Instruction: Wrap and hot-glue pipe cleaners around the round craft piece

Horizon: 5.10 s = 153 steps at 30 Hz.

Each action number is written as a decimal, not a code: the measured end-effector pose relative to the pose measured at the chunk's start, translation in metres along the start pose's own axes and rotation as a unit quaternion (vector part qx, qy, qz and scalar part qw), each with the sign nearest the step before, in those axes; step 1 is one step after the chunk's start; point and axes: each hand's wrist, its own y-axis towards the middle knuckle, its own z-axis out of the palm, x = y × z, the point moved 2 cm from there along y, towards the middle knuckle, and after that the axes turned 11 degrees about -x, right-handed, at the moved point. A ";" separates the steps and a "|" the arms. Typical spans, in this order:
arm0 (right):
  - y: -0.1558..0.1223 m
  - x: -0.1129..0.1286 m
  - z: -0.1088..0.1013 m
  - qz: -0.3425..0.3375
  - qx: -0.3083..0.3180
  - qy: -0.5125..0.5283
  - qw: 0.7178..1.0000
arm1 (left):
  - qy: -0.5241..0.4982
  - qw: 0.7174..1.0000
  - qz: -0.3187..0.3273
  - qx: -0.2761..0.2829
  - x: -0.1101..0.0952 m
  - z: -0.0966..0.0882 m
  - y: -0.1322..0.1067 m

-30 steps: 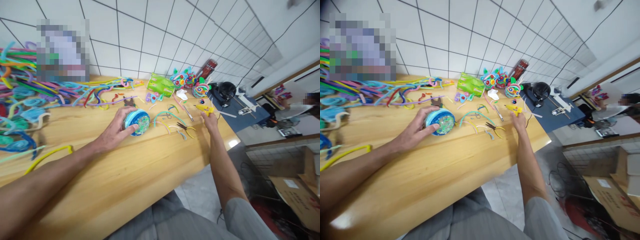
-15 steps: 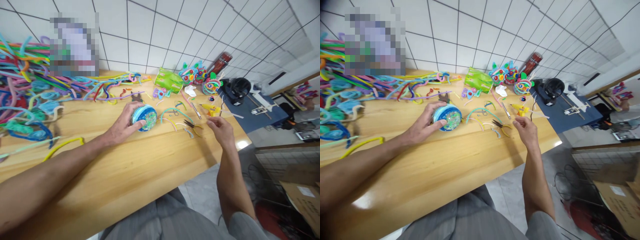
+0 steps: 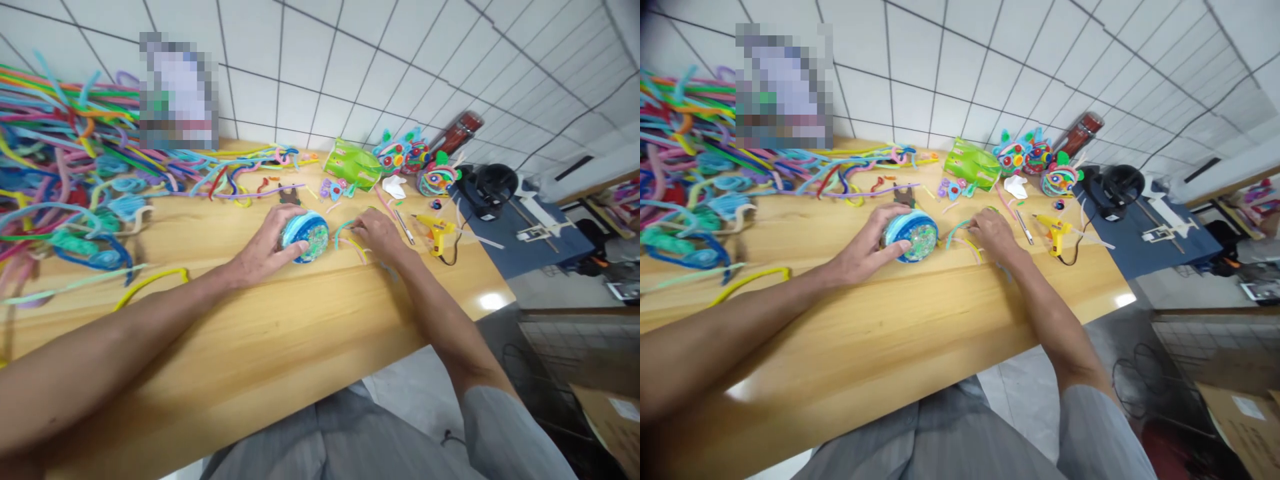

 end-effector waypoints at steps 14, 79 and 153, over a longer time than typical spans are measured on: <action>-0.009 -0.016 -0.017 0.015 -0.112 0.027 0.993 | -0.024 1.000 0.013 -0.007 0.003 0.003 0.002; -0.054 0.135 -0.038 -0.139 -0.226 0.106 0.958 | -0.024 1.000 0.008 -0.002 0.001 0.003 0.002; -0.057 0.133 -0.033 -0.075 -0.239 0.221 0.942 | -0.026 1.000 0.005 -0.011 0.002 0.006 0.001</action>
